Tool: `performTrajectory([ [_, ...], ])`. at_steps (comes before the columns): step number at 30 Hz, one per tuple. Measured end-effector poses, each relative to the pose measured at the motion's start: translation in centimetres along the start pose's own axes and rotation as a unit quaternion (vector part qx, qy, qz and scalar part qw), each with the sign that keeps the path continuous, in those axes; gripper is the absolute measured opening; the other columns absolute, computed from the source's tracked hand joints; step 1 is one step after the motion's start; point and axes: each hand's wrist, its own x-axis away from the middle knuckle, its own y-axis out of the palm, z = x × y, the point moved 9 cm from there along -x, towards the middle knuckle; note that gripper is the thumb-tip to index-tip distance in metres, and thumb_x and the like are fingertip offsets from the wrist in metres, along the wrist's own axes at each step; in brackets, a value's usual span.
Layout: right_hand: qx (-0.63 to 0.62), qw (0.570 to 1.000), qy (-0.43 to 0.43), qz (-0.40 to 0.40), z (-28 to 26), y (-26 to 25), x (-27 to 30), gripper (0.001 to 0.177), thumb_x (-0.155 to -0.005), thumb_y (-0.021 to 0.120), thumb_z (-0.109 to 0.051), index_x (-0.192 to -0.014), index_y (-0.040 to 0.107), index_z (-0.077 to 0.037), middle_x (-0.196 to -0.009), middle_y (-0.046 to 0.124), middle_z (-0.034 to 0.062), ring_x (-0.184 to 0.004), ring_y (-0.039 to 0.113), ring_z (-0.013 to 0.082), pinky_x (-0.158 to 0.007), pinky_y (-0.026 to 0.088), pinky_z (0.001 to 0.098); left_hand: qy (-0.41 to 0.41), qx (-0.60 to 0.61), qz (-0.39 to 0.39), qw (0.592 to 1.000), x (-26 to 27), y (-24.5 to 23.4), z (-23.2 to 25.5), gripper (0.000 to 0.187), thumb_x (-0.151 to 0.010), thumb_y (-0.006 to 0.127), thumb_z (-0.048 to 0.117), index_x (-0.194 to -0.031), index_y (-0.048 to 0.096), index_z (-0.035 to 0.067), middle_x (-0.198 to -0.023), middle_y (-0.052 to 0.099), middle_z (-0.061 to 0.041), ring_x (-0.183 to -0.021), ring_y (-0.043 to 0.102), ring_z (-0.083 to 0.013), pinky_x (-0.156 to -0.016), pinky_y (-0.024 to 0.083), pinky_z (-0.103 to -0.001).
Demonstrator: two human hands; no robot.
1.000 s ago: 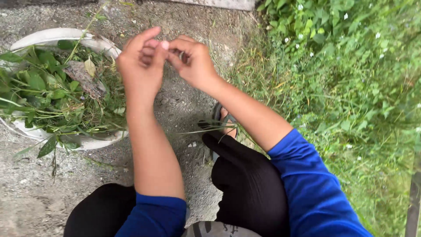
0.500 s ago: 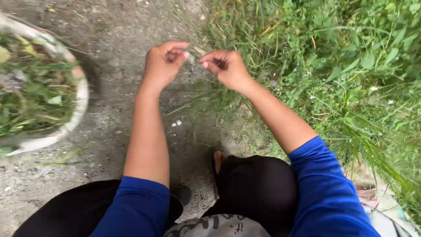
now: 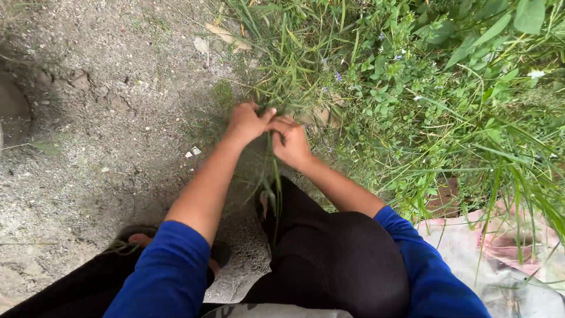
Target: Pulling weeds from the ground and placing them into a bucket
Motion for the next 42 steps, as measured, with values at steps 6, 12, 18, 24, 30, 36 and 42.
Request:
performTrajectory([
  [6, 0.076, 0.995, -0.033, 0.048, 2.2, -3.0, -5.7, 0.025, -0.083, 0.053, 0.016, -0.077, 0.062, -0.006, -0.082, 0.068, 0.0113, -0.082, 0.067, 0.0322, -0.079, 0.052, 0.0416, -0.078, 0.061, 0.058, 0.993, -1.0, 1.8, -0.4, 0.043, -0.089, 0.07, 0.044, -0.103, 0.074, 0.004, -0.089, 0.074, -0.022, -0.088, 0.075, -0.04, -0.068, 0.063, -0.051],
  [12, 0.485, 0.852, -0.083, -0.18, 2.3, -0.3, -10.2, 0.055, -0.094, 0.055, -0.021, -0.147, 0.048, -0.01, -0.141, 0.057, 0.0164, -0.114, 0.057, 0.0371, -0.084, 0.056, 0.043, -0.112, 0.093, 0.07, 0.987, 6.4, -3.9, 5.6, 0.031, -0.103, 0.056, 0.018, -0.125, 0.069, 0.001, -0.134, 0.055, -0.035, -0.099, 0.073, -0.0397, -0.084, 0.062, -0.051],
  [18, 0.572, 0.79, 0.088, -0.205, 9.6, -2.3, -9.7, 0.05, -0.107, 0.042, -0.039, -0.135, 0.06, -0.002, -0.127, 0.062, 0.0178, -0.11, 0.061, 0.039, -0.085, 0.054, 0.048, 0.094, -0.155, 0.115, 0.977, 4.1, -2.5, 9.9, 0.034, -0.096, 0.055, -0.005, -0.128, 0.064, -0.008, -0.119, 0.057, -0.029, -0.109, 0.065, -0.0379, -0.086, 0.058, -0.045],
  [24, 0.385, 0.859, 0.296, -0.163, 16.4, -1.3, -7.1, 0.068, -0.093, 0.05, -0.064, -0.102, 0.073, 0.0, -0.097, 0.075, 0.019, -0.096, 0.073, 0.0426, -0.08, 0.059, 0.0536, -0.072, 0.039, 0.015, 0.997, -0.7, 2.4, 5.9, 0.034, -0.082, 0.055, 0.02, -0.099, 0.073, -0.003, -0.089, 0.075, -0.019, -0.092, 0.075, -0.0393, -0.072, 0.063, -0.052],
  [30, 0.333, 0.865, 0.362, -0.103, 22.0, -1.3, -9.1, 0.06, -0.07, 0.089, -0.045, -0.097, 0.074, 0.007, -0.093, 0.072, 0.0288, -0.094, 0.073, 0.0442, -0.072, 0.06, 0.0515, -0.084, 0.13, 0.051, 0.987, 2.1, 3.7, 7.6, 0.038, -0.088, 0.047, 0.019, -0.108, 0.065, -0.008, -0.105, 0.071, -0.033, -0.106, 0.07, -0.049, -0.085, 0.058, -0.059],
  [36, 0.298, 0.874, 0.378, -0.059, 20.7, -1.4, -7.5, 0.038, -0.087, 0.073, -0.029, -0.093, 0.075, 0.008, -0.086, 0.072, 0.0295, -0.091, 0.073, 0.0432, -0.071, 0.063, 0.0511, -0.023, 0.131, 0.099, 0.986, 0.6, 4.2, 5.3, 0.03, -0.092, 0.044, 0.016, -0.099, 0.067, -0.002, -0.097, 0.073, -0.03, -0.105, 0.07, -0.0481, -0.09, 0.057, -0.057],
  [42, 0.234, 0.904, 0.355, -0.054, 18.6, -2.2, -5.6, 0.036, -0.087, 0.065, -0.032, -0.098, 0.076, 0.001, -0.093, 0.074, 0.025, -0.102, 0.071, 0.041, -0.082, 0.061, 0.0539, -0.027, 0.149, 0.053, 0.987, 2.9, 4.0, 6.1, 0.034, -0.095, 0.039, 0.018, -0.102, 0.066, 0.0, -0.103, 0.073, -0.029, -0.112, 0.067, -0.0455, -0.095, 0.056, -0.056],
])
